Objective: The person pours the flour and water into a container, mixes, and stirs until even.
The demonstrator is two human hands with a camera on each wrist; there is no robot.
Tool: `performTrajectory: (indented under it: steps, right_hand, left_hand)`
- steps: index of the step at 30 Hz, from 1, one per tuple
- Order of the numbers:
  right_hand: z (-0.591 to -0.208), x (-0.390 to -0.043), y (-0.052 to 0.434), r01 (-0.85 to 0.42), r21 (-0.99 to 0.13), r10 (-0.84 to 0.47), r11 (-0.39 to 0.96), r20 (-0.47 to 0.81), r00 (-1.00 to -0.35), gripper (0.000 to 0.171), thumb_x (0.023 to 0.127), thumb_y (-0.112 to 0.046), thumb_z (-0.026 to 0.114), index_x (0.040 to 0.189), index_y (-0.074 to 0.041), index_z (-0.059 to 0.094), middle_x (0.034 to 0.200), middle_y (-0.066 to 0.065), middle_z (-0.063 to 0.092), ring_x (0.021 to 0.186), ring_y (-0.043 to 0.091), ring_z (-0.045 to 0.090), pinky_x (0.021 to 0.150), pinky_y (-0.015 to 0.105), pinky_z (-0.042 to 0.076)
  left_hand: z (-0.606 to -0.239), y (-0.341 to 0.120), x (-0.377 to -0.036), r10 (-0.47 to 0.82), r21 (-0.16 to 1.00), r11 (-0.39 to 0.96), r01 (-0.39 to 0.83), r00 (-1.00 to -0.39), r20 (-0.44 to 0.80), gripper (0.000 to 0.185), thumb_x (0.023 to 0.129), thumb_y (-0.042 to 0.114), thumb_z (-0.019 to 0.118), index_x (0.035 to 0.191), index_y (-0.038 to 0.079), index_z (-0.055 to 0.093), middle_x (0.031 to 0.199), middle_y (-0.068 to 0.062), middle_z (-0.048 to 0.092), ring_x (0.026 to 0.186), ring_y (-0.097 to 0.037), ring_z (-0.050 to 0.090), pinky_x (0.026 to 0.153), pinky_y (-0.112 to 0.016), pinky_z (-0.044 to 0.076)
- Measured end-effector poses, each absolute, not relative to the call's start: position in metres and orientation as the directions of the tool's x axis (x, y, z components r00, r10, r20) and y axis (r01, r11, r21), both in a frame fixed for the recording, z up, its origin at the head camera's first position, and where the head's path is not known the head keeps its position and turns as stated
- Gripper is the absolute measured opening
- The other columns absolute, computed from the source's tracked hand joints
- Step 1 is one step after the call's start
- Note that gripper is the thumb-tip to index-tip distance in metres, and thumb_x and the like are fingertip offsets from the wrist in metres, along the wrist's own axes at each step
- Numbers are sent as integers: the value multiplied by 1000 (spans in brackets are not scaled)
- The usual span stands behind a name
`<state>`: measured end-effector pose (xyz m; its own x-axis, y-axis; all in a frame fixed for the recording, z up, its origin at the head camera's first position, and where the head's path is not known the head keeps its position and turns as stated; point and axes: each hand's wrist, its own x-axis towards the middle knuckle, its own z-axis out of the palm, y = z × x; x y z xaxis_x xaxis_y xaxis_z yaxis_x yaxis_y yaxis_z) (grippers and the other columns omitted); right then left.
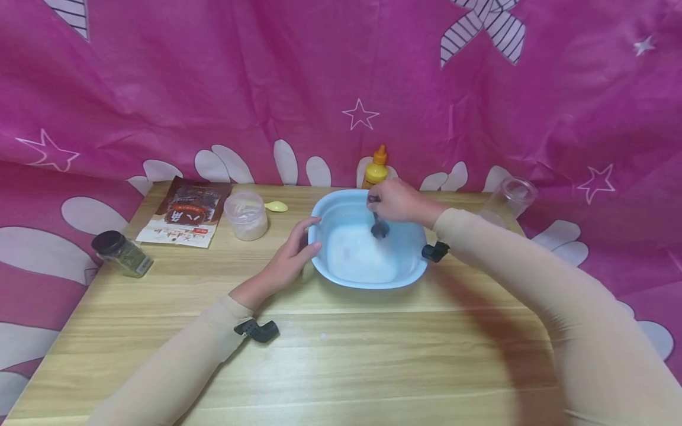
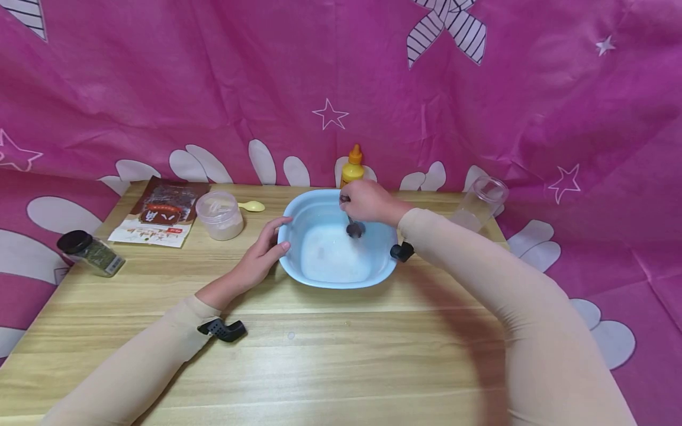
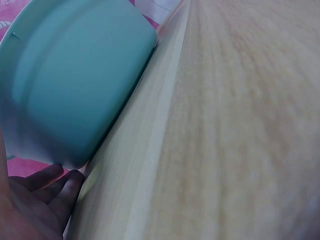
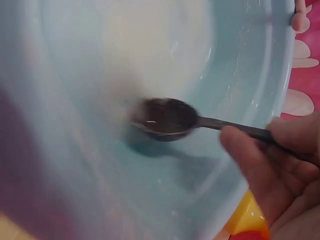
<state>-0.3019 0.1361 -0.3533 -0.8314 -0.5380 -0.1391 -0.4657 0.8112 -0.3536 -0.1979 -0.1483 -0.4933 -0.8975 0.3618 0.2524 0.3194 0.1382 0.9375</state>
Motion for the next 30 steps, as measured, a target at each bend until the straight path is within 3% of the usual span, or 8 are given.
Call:
performTrajectory:
  steps: [5, 9, 13, 15, 19, 24, 27, 30]
  right_hand:
    - [-359, -299, 129, -402, -553, -548, 730, -121, -828, 19, 108, -16, 75, 119, -3, 82, 99, 4, 81, 92, 20, 78, 88, 36, 66]
    - [-364, -298, 127, -302, -720, -613, 625, -213, -761, 16, 107, -15, 77, 116, -4, 83, 102, 7, 83, 102, 30, 82, 92, 35, 68]
    - [-366, -295, 131, -185, -781, -661, 596, -347, -665, 14, 107, -14, 77, 112, -2, 82, 101, 12, 83, 101, 33, 83, 89, 38, 69]
    - [-367, -295, 134, -161, -765, -651, 624, -394, -649, 17, 106, -13, 77, 113, 2, 81, 99, 15, 82, 97, 32, 83, 88, 39, 70]
    - [-365, -300, 138, -184, -679, -568, 711, -400, -719, 21, 106, -13, 74, 114, 6, 78, 95, 14, 80, 88, 27, 83, 84, 38, 70]
    - [-359, -302, 135, -240, -586, -446, 774, -235, -864, 19, 109, -15, 72, 113, 2, 79, 91, 10, 79, 86, 21, 82, 83, 34, 69]
    - [-361, -300, 131, -263, -615, -436, 743, -147, -888, 19, 109, -13, 72, 113, 4, 79, 92, 12, 80, 86, 22, 83, 84, 34, 69]
    - [-364, -296, 128, -263, -684, -470, 681, -133, -872, 18, 108, -12, 75, 115, 4, 79, 96, 12, 81, 88, 22, 83, 84, 33, 69]
  left_hand:
    - [-494, -149, -198, 363, 937, 132, 323, -895, 258, 58, 116, 16, 57, 170, 17, 34, 173, -27, 39, 154, -47, 48, 121, -60, 49]
    - [-495, -149, -199, 369, 939, 125, 321, -893, 257, 59, 116, 16, 56, 170, 17, 33, 174, -26, 38, 155, -46, 47, 121, -59, 49]
    - [-495, -149, -199, 369, 939, 127, 321, -894, 256, 59, 117, 16, 56, 171, 17, 33, 173, -26, 39, 155, -46, 47, 121, -59, 48]
    - [-494, -149, -198, 369, 938, 133, 321, -894, 254, 59, 117, 17, 56, 171, 18, 33, 173, -26, 39, 155, -46, 47, 121, -60, 48]
    - [-492, -149, -198, 368, 936, 145, 321, -895, 250, 59, 117, 19, 57, 170, 19, 33, 174, -25, 38, 156, -46, 46, 123, -61, 46]
    - [-491, -149, -198, 365, 937, 148, 318, -898, 247, 59, 116, 18, 57, 170, 18, 33, 174, -24, 38, 156, -46, 46, 123, -61, 46]
    - [-491, -149, -198, 365, 938, 147, 313, -899, 243, 59, 117, 18, 57, 170, 18, 33, 175, -24, 37, 156, -46, 46, 123, -61, 46]
    - [-492, -148, -198, 365, 938, 146, 314, -899, 244, 59, 116, 18, 57, 171, 18, 33, 175, -24, 36, 156, -46, 45, 123, -60, 46]
